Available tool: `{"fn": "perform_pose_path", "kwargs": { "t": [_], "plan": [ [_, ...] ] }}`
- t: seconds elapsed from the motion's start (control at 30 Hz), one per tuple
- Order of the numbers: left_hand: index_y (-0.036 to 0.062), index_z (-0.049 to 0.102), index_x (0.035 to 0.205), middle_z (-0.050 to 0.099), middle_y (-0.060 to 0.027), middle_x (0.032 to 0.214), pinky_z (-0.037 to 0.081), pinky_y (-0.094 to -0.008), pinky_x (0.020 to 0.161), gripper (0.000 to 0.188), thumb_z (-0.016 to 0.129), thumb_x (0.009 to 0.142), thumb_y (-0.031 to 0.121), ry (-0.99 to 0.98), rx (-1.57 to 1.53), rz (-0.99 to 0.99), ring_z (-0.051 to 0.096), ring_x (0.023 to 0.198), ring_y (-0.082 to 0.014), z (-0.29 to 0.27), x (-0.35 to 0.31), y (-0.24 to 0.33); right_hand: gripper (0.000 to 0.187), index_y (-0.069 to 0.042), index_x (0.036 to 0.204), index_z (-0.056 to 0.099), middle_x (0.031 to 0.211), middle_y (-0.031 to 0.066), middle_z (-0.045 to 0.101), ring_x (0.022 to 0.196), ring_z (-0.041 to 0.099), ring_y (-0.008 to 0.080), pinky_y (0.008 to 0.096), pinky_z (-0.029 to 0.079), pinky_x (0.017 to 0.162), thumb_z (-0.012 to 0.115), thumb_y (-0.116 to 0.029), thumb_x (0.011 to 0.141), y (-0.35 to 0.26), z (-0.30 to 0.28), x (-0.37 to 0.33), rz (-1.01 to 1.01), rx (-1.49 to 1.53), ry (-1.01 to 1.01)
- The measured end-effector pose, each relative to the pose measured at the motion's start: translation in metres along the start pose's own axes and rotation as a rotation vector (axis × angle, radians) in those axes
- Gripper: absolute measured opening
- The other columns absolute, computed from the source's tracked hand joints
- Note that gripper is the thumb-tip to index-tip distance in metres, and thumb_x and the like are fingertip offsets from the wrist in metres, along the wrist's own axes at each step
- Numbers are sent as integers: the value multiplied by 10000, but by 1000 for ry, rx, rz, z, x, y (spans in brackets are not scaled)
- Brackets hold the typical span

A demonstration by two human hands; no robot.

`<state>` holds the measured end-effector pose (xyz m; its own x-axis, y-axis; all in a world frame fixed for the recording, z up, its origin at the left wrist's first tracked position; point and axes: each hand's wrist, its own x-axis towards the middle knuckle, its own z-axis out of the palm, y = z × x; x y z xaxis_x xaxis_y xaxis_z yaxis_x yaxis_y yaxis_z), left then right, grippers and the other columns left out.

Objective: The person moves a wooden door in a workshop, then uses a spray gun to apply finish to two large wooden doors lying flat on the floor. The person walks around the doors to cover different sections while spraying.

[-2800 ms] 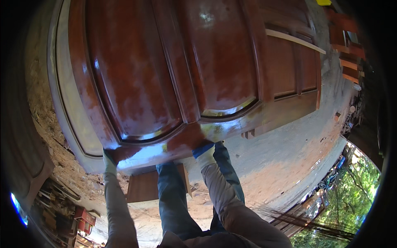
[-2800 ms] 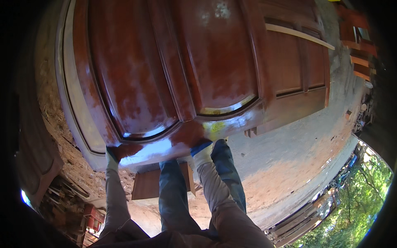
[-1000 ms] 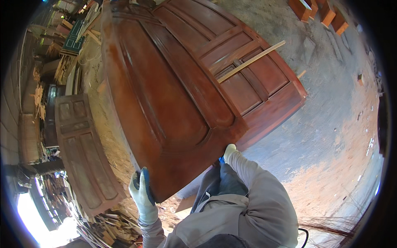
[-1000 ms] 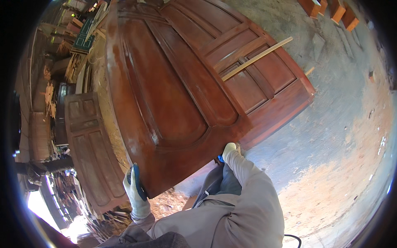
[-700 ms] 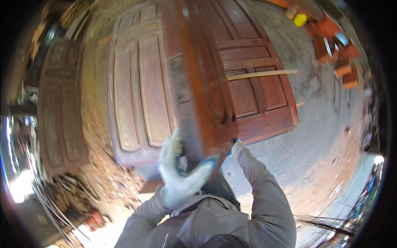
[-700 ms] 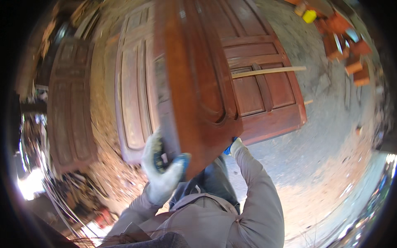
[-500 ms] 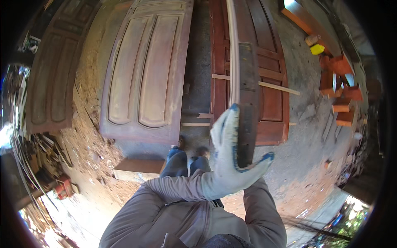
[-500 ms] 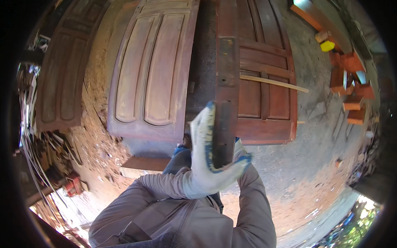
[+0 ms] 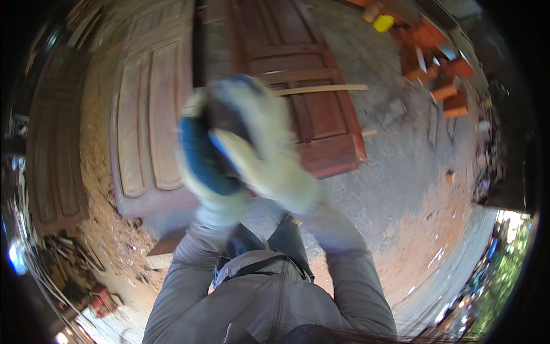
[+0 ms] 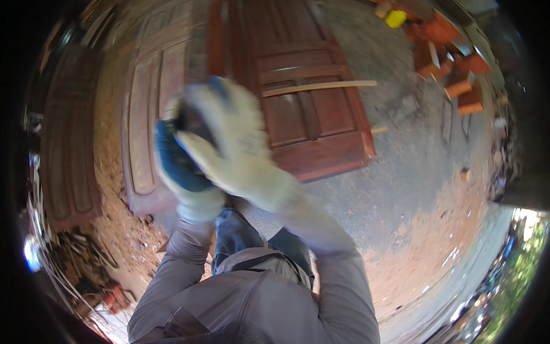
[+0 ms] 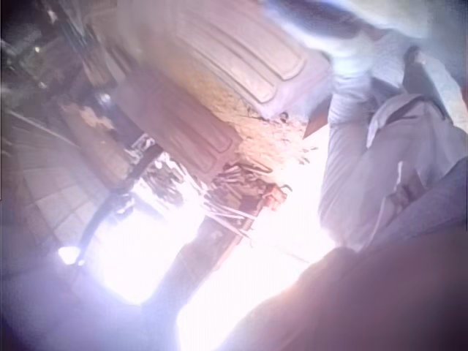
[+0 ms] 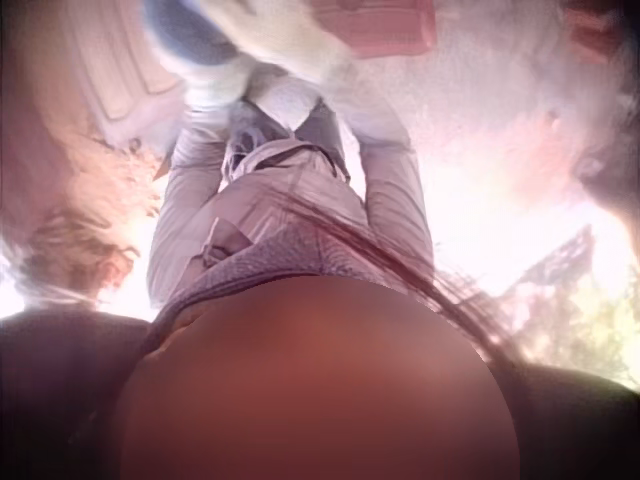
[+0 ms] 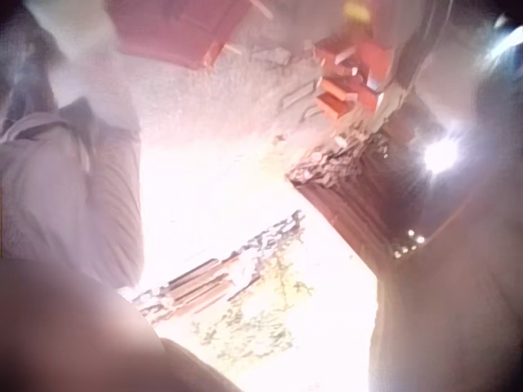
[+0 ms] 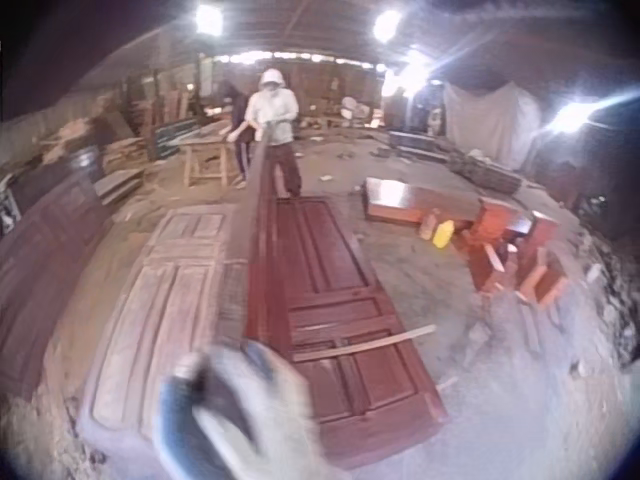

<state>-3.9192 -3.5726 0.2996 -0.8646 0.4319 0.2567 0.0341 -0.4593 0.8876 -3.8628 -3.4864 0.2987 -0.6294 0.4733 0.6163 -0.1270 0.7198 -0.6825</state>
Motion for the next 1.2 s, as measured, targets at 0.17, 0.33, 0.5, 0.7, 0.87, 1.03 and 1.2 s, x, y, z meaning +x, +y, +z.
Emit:
{"fn": "perform_pose_path", "kwargs": {
  "t": [0.17,0.33,0.5,0.7,0.87,1.03,1.2],
  "plan": [
    [53,473,1298,530,-118,1257,421,-385,989,437,370,976,329,87,354,-107,520,1157,-236,6,-28,-73,720,-49,1280,472,1292,347,350,1193,344,493,581,278,983,683,-432,708,-7,-55,-4,245,27,65],
    [77,512,1249,565,-106,1206,461,-397,928,490,374,948,438,217,122,-936,555,1104,-244,-16,-108,-216,1018,7,1452,119,1360,345,285,1233,302,503,594,214,1031,706,-330,692,35,-92,-27,344,45,200],
    [102,550,1201,600,-94,1154,502,-410,867,554,379,921,548,288,-386,-1387,590,1051,-251,22,-146,-288,820,89,1368,267,1285,284,412,1169,425,392,447,307,1019,702,-230,751,74,-168,-47,490,384,187],
    [111,626,1073,657,-97,1087,528,-482,835,585,318,930,587,701,-813,-1431,648,966,-281,136,-151,-340,468,68,1217,490,1080,140,602,966,566,167,294,459,848,678,-95,820,113,-280,-48,534,206,64],
    [159,515,1277,622,-50,1177,501,-383,889,716,299,874,711,781,-665,-1344,610,1042,-252,222,-169,-352,496,72,1245,453,1184,210,554,1059,551,227,340,438,901,631,-196,867,172,-353,-70,771,35,-27],
    [67,442,1353,622,-91,1173,450,-384,921,816,344,862,711,1043,-324,-1366,590,1059,-277,278,-215,-453,420,60,1197,506,1119,140,545,1004,520,214,334,430,876,604,-224,904,221,-403,-71,943,51,-124],
    [45,439,1337,625,-134,1112,500,-420,811,819,385,855,704,1196,-339,-1302,589,1038,-305,346,-196,-439,421,35,1190,533,1076,148,577,969,559,242,355,454,844,589,-280,916,357,-464,-119,902,-1,-247]
  ]
}}
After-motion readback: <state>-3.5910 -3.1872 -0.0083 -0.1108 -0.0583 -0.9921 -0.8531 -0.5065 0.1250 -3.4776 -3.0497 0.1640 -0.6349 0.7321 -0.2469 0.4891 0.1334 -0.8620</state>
